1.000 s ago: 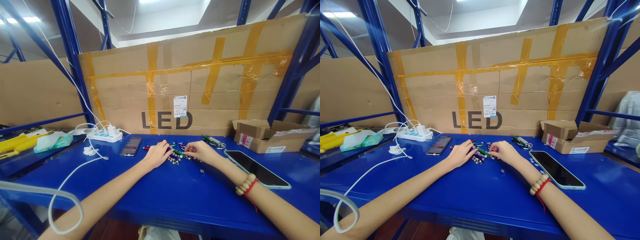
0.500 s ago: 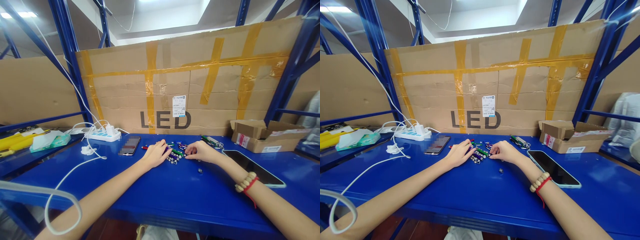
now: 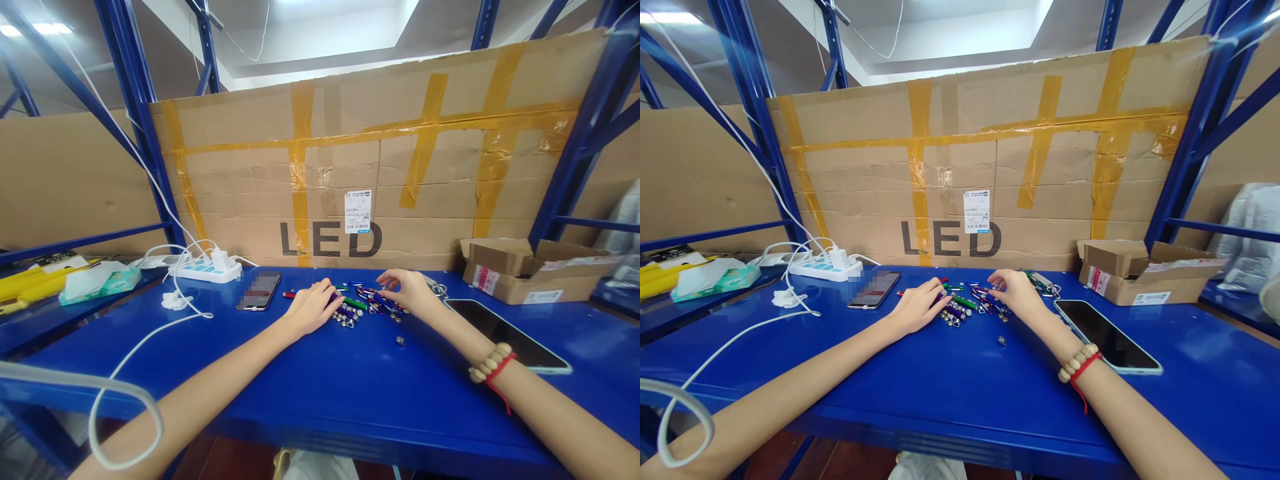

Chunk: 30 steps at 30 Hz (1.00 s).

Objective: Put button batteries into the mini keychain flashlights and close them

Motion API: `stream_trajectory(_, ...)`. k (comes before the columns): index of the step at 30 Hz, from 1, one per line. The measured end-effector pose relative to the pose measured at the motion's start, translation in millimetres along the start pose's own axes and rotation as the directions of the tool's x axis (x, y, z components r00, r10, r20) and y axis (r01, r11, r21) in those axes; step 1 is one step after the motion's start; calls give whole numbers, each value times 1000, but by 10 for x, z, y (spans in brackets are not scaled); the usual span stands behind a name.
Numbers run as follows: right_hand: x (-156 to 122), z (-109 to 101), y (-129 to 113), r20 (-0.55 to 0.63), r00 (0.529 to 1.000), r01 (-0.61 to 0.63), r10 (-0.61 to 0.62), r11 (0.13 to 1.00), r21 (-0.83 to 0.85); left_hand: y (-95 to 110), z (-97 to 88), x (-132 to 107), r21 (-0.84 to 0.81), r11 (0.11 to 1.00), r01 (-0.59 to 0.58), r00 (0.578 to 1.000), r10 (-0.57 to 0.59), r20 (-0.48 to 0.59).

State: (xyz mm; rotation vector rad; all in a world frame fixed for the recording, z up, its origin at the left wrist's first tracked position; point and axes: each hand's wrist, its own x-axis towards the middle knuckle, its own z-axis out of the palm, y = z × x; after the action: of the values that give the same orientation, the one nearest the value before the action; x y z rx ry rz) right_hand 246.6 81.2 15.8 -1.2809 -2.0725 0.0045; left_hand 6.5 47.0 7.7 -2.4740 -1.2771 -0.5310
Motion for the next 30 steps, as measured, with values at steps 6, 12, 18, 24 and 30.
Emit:
stream_trajectory(6,-8,14,17,-63,998,10,-11,1000,-26,10,-3,6,-1,1000,1,1000,-1,1)
stream_trajectory(12,-21,48,-59,-146,985,84,-90,996,-42,-4,15,7,-103,994,24,1000,-22,17)
stream_trajectory(18,-49,111,-258,-173,951,275,-256,957,95,-26,66,11,-352,936,4,1000,-12,-19)
stream_trajectory(24,-139,199,-487,-177,899,436,-402,862,259,-17,60,9,-379,926,-4,1000,-3,-20)
stream_trajectory(30,-195,177,-620,-293,879,467,-377,806,363,36,54,-31,-499,867,-11,1000,14,2)
